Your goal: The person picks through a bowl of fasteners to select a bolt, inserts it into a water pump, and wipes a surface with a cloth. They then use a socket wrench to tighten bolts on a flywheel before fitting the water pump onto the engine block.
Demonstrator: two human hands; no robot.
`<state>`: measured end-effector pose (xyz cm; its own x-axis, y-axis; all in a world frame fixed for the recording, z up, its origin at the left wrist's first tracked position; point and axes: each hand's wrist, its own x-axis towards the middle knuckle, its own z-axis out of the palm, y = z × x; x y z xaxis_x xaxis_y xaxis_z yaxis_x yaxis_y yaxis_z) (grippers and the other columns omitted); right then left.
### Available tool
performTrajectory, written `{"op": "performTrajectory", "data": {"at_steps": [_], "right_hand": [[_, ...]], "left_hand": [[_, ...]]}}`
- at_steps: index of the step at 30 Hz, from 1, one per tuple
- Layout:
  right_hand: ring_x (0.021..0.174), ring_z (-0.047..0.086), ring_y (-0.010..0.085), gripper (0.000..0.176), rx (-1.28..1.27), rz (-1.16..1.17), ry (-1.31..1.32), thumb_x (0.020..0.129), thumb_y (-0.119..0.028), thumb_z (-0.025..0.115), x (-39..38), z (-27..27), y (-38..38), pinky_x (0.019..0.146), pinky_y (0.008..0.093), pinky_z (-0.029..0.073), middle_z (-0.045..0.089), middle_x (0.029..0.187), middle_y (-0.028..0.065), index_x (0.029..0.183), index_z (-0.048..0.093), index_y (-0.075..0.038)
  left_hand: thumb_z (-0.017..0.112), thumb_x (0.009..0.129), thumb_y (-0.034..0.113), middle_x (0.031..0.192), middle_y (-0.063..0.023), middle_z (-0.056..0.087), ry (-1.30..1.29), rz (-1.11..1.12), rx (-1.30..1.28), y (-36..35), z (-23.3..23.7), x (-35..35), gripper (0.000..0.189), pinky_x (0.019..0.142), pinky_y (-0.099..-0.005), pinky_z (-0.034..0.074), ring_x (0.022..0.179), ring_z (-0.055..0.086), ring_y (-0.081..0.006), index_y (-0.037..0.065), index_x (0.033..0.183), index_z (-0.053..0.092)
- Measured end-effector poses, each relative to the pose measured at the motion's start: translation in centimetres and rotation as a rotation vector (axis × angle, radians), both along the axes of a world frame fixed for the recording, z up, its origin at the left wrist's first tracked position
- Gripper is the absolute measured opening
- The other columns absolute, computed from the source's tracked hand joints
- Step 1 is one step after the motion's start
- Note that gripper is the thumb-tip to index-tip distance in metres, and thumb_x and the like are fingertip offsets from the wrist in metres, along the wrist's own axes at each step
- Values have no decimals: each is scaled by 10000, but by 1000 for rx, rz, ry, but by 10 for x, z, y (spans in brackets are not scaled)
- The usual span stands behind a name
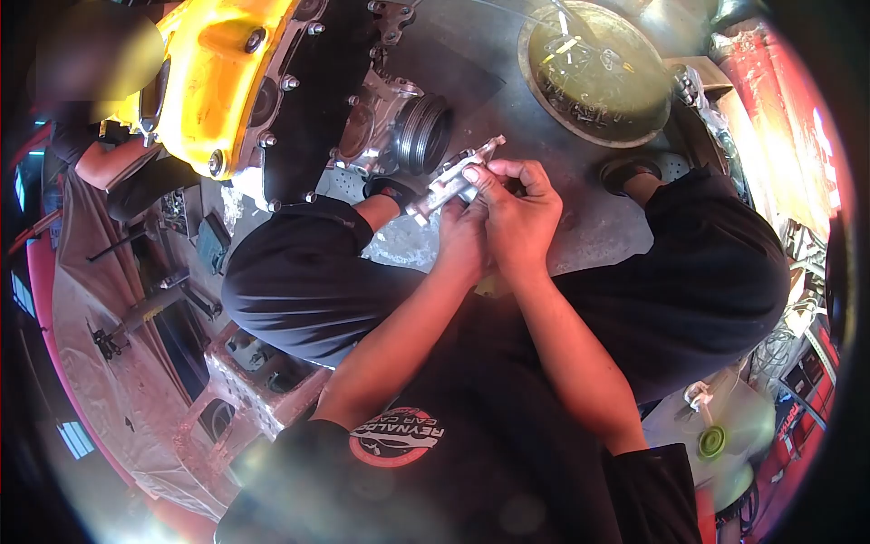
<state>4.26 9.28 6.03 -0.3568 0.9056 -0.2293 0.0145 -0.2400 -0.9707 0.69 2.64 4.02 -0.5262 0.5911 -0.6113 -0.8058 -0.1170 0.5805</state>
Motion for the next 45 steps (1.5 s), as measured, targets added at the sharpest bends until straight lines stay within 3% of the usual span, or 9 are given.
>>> {"op": "performTrajectory", "data": {"at_steps": [4, 10, 24, 33, 36, 40, 43, 45], "right_hand": [[769, 572, 85, 146, 50, -15, 0, 775, -36, 804, -4, -3, -4, 727, 232, 464, 650, 851, 16, 878, 708, 2], [770, 607, 136, 162, 204, 42, -151, 768, -51, 783, -10, -7, -11, 719, 260, 492, 663, 865, 63, 916, 725, -23], [753, 585, 198, 156, 317, 24, -134, 757, -105, 787, -32, -22, -5, 694, 329, 471, 656, 806, 49, 902, 741, -68], [731, 615, 194, 162, 267, 58, -112, 739, -99, 797, -57, -21, 2, 671, 316, 499, 662, 809, 59, 886, 737, -62], [813, 599, 236, 166, 117, 52, 76, 698, -187, 798, -75, -21, 2, 767, 378, 437, 662, 815, 19, 843, 743, -127], [796, 602, 232, 176, 238, 73, 16, 680, -183, 804, -84, -16, 1, 735, 380, 451, 658, 805, 26, 834, 743, -125], [704, 621, 158, 152, 248, 120, 35, 706, -53, 786, -85, -13, 7, 642, 288, 511, 653, 822, 59, 842, 716, -53], [699, 607, 138, 149, 225, 56, 141, 721, -36, 763, -80, -12, 11, 638, 277, 503, 637, 804, 47, 846, 681, -35]], "left_hand": [[526, 987, 45, 1193, -87, 579, 28, 32, -19, -3, -14, 0, 358, 821, -297, 533, 1053, 608, -165, 57, 1335, 442], [510, 995, 78, 1202, -89, 575, 27, 16, -52, -3, -12, -14, 346, 841, -307, 525, 1065, 604, -173, 55, 1334, 445], [473, 1012, 153, 1221, -94, 568, 58, 90, -72, 8, -5, -29, 336, 887, -331, 506, 1091, 594, -192, 50, 1330, 451], [450, 1023, 202, 1234, -97, 563, 72, 114, -61, 12, -3, -42, 342, 917, -346, 494, 1108, 588, -205, 46, 1328, 455], [442, 1027, 218, 1238, -98, 561, 78, 122, -49, 12, -1, -45, 347, 927, -351, 490, 1114, 586, -209, 45, 1327, 457], [431, 1031, 240, 1243, -100, 559, 85, 139, -36, 15, 1, -51, 355, 940, -357, 484, 1122, 583, -214, 43, 1326, 459], [423, 1035, 256, 1248, -101, 557, 88, 144, -19, 16, 3, -55, 362, 950, -362, 480, 1127, 581, -218, 42, 1325, 460], [418, 1038, 267, 1250, -101, 556, 80, 142, 13, 15, 4, -55, 367, 957, -366, 477, 1131, 580, -221, 41, 1325, 461]]}}
